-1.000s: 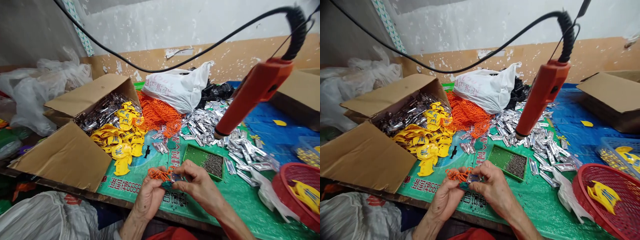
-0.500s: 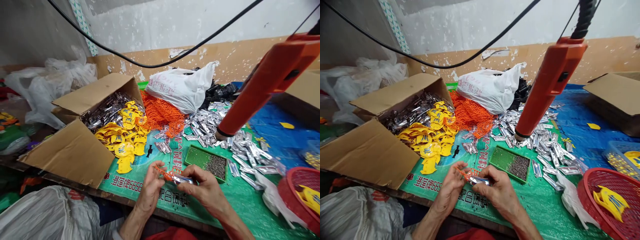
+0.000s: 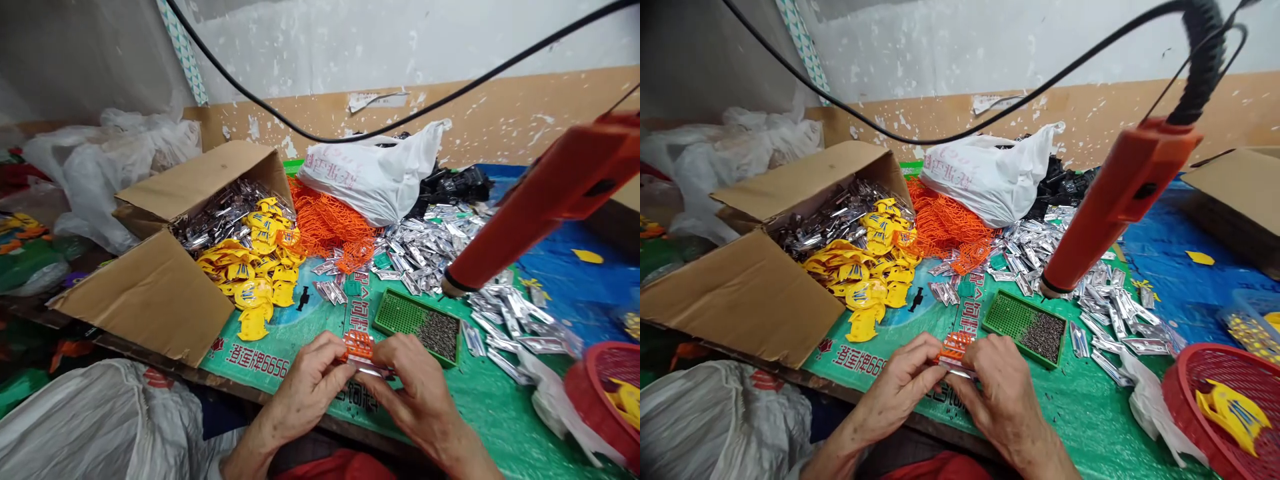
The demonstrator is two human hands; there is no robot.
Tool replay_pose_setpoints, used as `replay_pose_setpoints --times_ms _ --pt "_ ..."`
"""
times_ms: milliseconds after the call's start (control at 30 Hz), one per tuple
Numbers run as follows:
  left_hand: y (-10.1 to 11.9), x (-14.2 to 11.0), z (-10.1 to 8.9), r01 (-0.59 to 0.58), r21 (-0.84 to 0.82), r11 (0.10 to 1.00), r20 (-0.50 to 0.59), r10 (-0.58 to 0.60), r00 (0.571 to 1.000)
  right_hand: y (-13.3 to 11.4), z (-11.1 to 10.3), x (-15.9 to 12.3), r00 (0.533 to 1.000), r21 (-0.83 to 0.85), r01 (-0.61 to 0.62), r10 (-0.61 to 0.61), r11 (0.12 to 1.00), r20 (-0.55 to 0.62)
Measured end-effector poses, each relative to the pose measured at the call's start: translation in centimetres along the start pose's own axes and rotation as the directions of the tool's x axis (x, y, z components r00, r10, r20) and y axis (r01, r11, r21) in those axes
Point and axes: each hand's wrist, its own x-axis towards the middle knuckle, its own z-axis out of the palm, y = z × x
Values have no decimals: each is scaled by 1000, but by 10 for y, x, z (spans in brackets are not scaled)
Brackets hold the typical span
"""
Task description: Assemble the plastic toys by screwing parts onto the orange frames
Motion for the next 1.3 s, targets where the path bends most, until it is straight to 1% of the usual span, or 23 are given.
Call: replay_pose_setpoints --times_ms 67,133,233,333,400,467,533,600,700,900,1100,1300 --pt "-3 -2 2 -27 6 1000 -46 28 999 1 -5 -3 1000 -40 -4 4 999 -8" --pt "-5 -3 4 -60 25 998 -77 62 995 3 -11 -4 1000 -13 -11 11 1000 1" --pt "-8 -4 7 -110 58 992 -95 115 989 5 -17 -5 1000 19 -30 30 999 9" --pt "-9 -5 10 -123 70 990 -111 130 985 6 -16 -7 1000 8 -31 31 999 3" --pt "-9 -5 11 -120 69 990 -120 128 985 4 -14 -8 999 -6 -28 27 1000 -26" --pt "-8 -5 11 -131 76 989 -111 138 984 1 -12 -8 998 -5 -18 18 1000 -58" --pt "-6 -5 11 -169 101 980 -90 179 980 -1 -12 -7 996 6 1 0 1000 -86" --pt "-5 -5 11 -229 141 963 -82 242 967 -3 -13 -6 994 16 23 -21 1000 -111" --pt "-5 -6 10 -314 203 928 -97 338 936 -6 -15 -6 989 13 49 -47 999 -138" --pt "-8 -10 10 -411 307 858 -83 455 887 -10 -18 -13 989 -37 50 -55 998 -140" --pt "-7 -15 7 -466 438 768 -46 537 842 -15 -18 -17 987 -62 51 -60 997 -147" --pt "-10 -22 4 -478 530 700 3 562 827 -18 -21 -17 982 -115 96 -113 989 -154"
